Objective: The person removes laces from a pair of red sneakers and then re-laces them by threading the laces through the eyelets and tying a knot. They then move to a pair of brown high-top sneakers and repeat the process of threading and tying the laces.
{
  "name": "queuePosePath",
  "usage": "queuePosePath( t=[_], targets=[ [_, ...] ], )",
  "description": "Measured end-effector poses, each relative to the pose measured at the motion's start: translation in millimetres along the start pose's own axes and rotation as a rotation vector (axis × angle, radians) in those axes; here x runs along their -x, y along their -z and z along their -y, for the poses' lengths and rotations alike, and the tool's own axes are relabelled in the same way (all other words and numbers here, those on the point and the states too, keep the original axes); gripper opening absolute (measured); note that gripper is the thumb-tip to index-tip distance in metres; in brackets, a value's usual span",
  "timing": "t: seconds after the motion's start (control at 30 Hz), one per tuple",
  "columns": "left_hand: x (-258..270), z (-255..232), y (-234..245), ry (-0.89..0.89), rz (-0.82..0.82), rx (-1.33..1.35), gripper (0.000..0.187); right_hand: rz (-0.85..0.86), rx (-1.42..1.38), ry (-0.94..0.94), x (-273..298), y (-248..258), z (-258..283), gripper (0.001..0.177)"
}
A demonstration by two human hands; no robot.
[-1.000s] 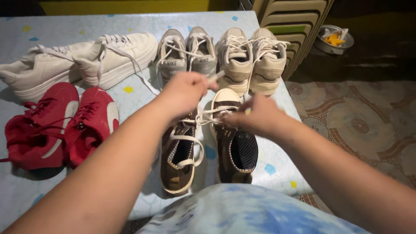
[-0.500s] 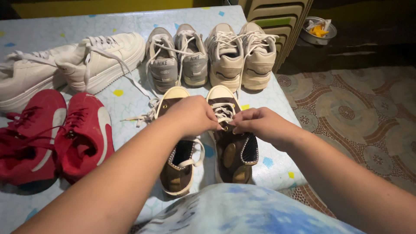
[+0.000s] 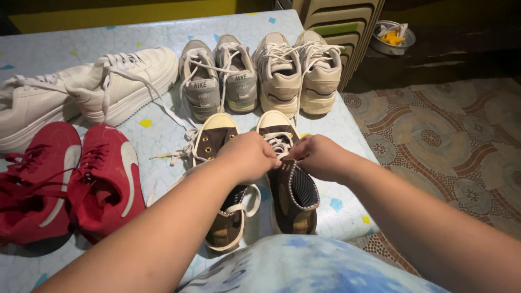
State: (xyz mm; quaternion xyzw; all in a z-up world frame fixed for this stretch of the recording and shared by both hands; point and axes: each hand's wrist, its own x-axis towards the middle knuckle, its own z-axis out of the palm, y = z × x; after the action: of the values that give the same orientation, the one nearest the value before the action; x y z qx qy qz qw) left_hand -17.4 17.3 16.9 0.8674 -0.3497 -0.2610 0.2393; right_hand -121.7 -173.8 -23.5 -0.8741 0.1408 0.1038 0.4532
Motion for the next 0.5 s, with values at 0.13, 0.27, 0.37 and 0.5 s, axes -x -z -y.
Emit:
queuePosePath(
  t=[0.13,0.27,0.37,0.5],
  targets=[
    [0,2,1,-0.080,0.005,0.052,0.018,-0.144,0.154,0.274,-6,1,-2,0.019],
    [7,-4,2,0.056,0.037,0.140,0.032,-0.165,0.109,0.174,3,20,9,0.011],
    [17,-16,0,0.032,-0.112,0.204,0.041,-0.150,-0.263,0.041,15,51,29,0.022],
    [29,-31,-5,-0.179,-0.231,0.177,0.047,-0.334,-1.461,-0.233,31,92,65,0.040]
  ],
)
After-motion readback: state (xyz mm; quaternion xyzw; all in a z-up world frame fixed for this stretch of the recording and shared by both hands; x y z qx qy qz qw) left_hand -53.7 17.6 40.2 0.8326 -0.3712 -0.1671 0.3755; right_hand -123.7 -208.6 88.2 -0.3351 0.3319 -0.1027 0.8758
